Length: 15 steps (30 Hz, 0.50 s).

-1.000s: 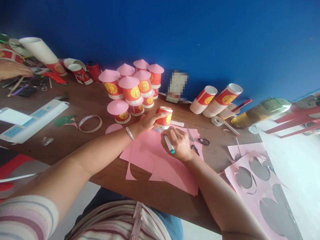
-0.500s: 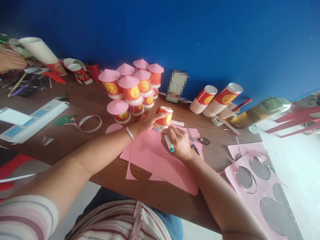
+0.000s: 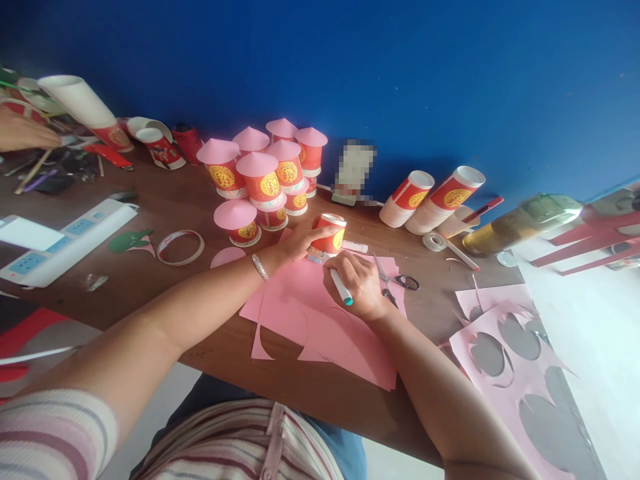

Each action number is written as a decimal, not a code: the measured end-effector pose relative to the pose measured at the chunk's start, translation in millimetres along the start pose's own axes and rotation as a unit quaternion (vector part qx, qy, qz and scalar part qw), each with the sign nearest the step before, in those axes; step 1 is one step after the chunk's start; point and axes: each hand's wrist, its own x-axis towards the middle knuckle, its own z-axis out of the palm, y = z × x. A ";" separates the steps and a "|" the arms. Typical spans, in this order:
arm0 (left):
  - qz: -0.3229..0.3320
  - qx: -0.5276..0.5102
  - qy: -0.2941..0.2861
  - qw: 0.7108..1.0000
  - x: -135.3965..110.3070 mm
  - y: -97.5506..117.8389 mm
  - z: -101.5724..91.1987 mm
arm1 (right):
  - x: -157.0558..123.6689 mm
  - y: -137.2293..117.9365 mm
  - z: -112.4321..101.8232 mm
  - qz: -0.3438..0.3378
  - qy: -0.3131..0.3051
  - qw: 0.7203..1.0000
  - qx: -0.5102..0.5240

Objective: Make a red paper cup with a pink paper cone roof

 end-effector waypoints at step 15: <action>-0.044 -0.062 0.001 0.997 4.3 -4.0 -3.1 | -1.3 5.5 -4.7 0.044 0.033 0.998 -0.029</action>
